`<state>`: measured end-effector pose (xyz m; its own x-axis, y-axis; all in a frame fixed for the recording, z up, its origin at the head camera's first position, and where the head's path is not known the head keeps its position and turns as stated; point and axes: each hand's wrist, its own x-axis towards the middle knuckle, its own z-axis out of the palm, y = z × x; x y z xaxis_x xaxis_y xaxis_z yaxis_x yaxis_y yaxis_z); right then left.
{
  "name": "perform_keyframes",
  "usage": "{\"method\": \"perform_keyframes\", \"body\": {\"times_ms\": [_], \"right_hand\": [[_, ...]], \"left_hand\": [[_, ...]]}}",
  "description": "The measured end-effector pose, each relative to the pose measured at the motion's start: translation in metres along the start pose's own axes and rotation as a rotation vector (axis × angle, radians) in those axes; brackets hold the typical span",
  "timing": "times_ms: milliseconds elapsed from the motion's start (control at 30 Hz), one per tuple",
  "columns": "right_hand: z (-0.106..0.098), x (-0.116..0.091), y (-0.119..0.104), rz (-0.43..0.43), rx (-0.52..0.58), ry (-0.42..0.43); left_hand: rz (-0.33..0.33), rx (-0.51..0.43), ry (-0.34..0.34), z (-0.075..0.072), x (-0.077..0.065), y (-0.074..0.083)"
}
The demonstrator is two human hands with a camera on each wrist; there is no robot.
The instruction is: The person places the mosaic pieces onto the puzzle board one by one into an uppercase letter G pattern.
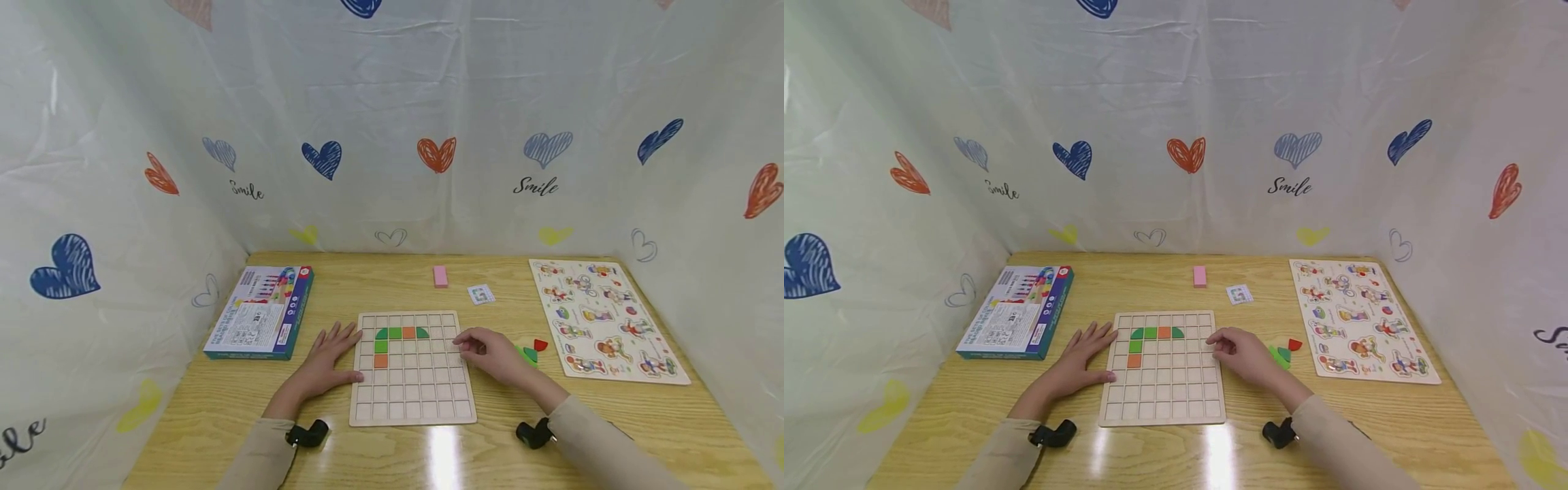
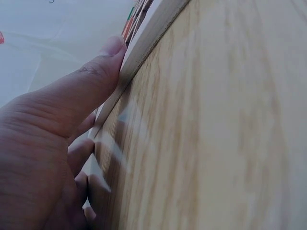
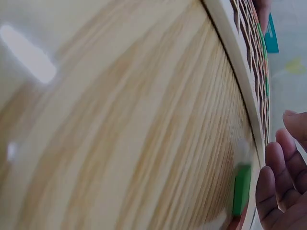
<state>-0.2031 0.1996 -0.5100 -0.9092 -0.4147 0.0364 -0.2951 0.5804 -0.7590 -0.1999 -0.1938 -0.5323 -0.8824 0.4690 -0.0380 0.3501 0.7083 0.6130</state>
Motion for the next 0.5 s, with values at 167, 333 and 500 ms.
{"method": "perform_keyframes", "body": {"times_ms": [167,333,500], "right_hand": [[-0.016,-0.012,0.014,0.016,-0.044,0.033],[-0.026,-0.023,0.019,0.047,-0.068,0.023],[-0.032,-0.029,0.021,0.049,-0.138,0.000]], "left_hand": [[-0.004,0.003,-0.001,0.000,0.000,0.000],[-0.002,0.001,-0.001,0.000,0.000,0.000],[0.011,0.001,0.008,0.001,0.000,-0.003]]}}
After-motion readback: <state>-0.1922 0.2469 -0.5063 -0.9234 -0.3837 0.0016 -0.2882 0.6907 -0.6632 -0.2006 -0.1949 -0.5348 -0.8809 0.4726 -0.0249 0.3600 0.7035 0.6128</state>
